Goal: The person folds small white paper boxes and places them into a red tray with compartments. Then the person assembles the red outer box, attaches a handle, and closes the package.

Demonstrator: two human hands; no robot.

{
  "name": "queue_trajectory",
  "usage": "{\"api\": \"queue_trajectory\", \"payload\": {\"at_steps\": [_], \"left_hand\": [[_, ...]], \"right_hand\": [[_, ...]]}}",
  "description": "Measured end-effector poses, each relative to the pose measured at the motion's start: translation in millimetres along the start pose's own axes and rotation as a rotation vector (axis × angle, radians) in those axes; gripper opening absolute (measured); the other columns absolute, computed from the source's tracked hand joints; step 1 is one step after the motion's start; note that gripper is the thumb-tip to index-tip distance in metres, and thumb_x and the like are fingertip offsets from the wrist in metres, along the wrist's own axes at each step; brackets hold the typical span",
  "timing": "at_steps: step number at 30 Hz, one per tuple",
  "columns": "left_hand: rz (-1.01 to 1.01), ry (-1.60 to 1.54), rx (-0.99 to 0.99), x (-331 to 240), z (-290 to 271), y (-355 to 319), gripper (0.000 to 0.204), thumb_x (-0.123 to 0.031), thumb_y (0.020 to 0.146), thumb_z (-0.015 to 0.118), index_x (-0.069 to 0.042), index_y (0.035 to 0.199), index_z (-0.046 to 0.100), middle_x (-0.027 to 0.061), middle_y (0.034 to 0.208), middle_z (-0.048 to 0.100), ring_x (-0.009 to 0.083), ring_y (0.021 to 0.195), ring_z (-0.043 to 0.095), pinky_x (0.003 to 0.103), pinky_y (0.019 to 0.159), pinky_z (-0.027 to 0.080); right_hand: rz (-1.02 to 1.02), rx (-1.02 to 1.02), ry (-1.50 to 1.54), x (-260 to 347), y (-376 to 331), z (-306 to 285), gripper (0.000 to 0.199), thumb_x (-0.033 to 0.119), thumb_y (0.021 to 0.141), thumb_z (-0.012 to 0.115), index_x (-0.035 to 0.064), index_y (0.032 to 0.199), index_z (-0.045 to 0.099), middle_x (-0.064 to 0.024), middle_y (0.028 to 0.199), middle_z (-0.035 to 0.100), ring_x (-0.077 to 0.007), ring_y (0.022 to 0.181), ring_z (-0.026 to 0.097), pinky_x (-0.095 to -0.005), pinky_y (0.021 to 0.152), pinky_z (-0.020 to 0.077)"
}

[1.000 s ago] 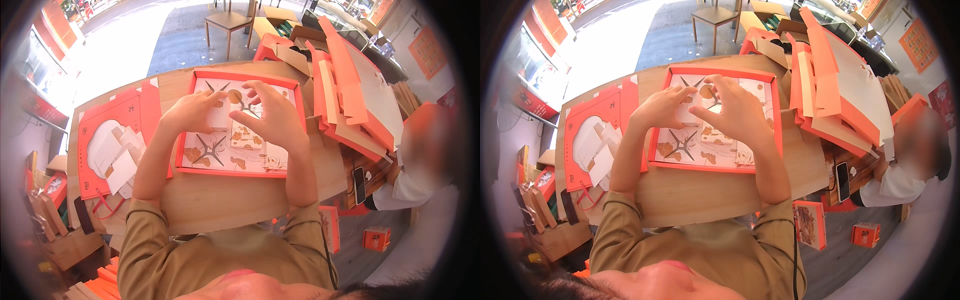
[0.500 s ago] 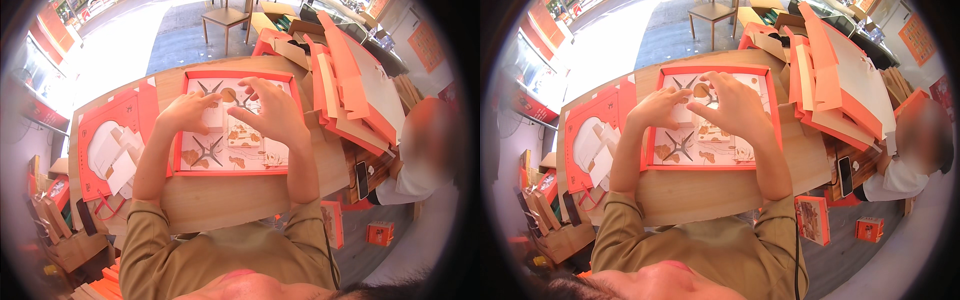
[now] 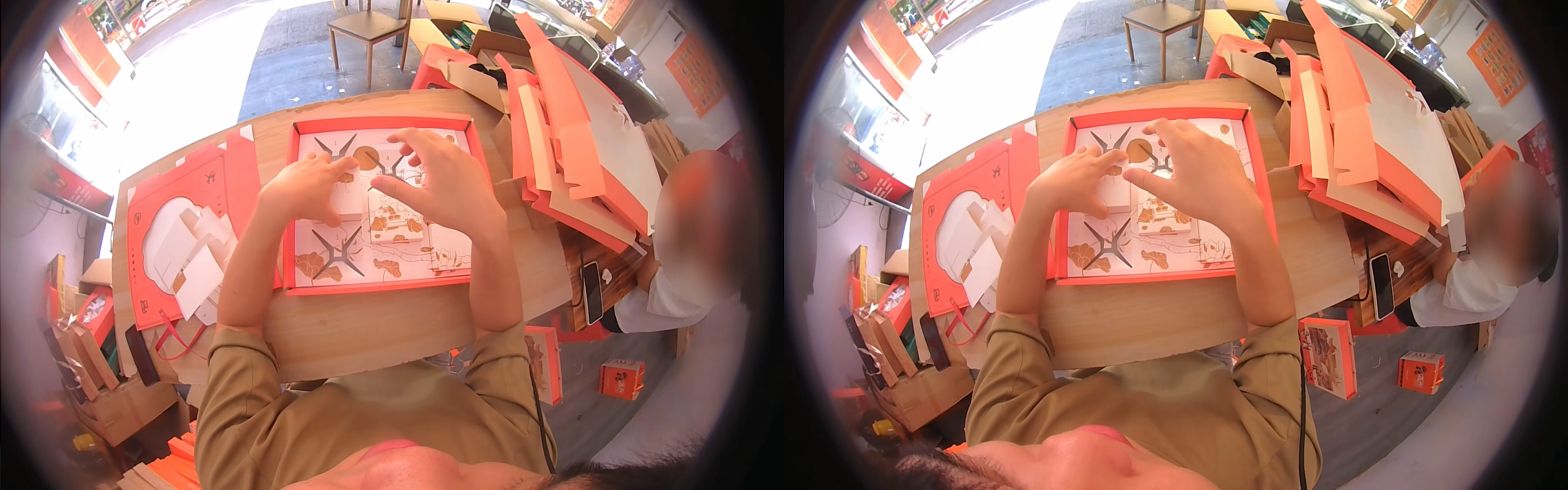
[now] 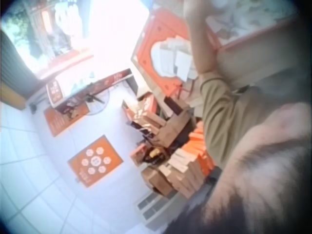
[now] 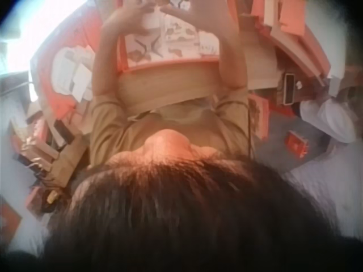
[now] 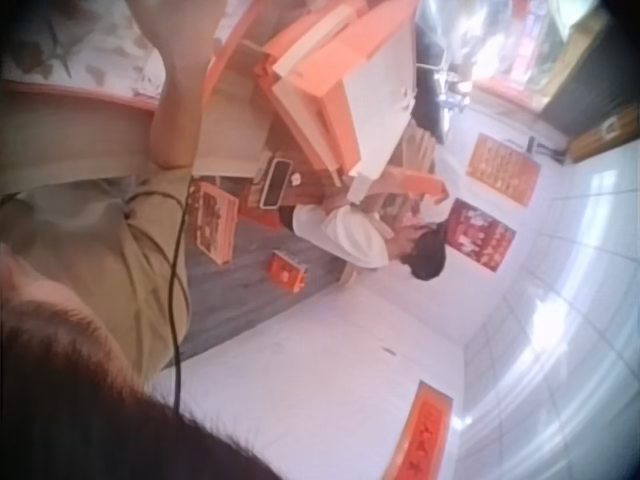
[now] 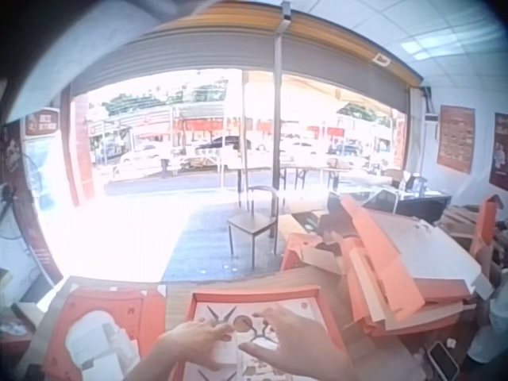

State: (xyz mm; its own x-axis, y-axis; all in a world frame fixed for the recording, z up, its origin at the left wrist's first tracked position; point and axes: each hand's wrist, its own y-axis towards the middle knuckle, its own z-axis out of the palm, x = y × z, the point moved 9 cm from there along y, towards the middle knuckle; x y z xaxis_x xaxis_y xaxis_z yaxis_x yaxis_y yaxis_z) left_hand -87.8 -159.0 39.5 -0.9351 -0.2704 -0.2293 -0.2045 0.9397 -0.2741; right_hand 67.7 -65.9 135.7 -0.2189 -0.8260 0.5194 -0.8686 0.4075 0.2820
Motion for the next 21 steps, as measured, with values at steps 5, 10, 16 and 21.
{"api": "queue_trajectory", "payload": {"at_steps": [5,10,16,21], "left_hand": [[0.022,-0.044,0.047,4,1,2,0.101,-0.027,0.065,0.086,-0.018,0.157,0.044,0.0181,0.131,0.063,0.0357,0.131,0.058,0.043,0.108,0.053],[0.078,-0.138,0.042,11,7,5,0.104,-0.026,0.065,0.085,-0.016,0.158,0.041,0.0191,0.136,0.06,0.0381,0.133,0.056,0.045,0.11,0.052],[0.129,-0.199,0.019,12,9,6,0.105,-0.039,0.069,0.093,-0.012,0.157,0.042,0.0213,0.141,0.057,0.0372,0.136,0.054,0.046,0.109,0.05],[0.036,-0.203,-0.104,10,-7,7,0.096,-0.067,0.088,0.075,-0.011,0.159,0.044,0.0219,0.149,0.055,0.0391,0.143,0.049,0.05,0.118,0.043]], "right_hand": [[-0.005,0.012,0.008,-2,1,3,0.069,0.056,0.089,0.081,0.0067,0.135,0.066,-0.0129,0.114,0.073,-0.0252,0.103,0.072,-0.0401,0.087,0.0578],[-0.022,0.029,0.015,-2,2,6,0.069,0.056,0.089,0.08,0.0063,0.135,0.066,-0.0133,0.114,0.073,-0.026,0.103,0.072,-0.0407,0.087,0.0575],[-0.037,0.033,0.011,-2,1,6,0.069,0.056,0.089,0.081,0.0061,0.135,0.066,-0.0133,0.113,0.073,-0.0265,0.102,0.073,-0.0406,0.086,0.0577],[-0.039,0.017,0.013,-2,-1,2,0.069,0.055,0.089,0.081,0.0064,0.136,0.066,-0.013,0.114,0.074,-0.0259,0.103,0.073,-0.0401,0.087,0.058]]}}
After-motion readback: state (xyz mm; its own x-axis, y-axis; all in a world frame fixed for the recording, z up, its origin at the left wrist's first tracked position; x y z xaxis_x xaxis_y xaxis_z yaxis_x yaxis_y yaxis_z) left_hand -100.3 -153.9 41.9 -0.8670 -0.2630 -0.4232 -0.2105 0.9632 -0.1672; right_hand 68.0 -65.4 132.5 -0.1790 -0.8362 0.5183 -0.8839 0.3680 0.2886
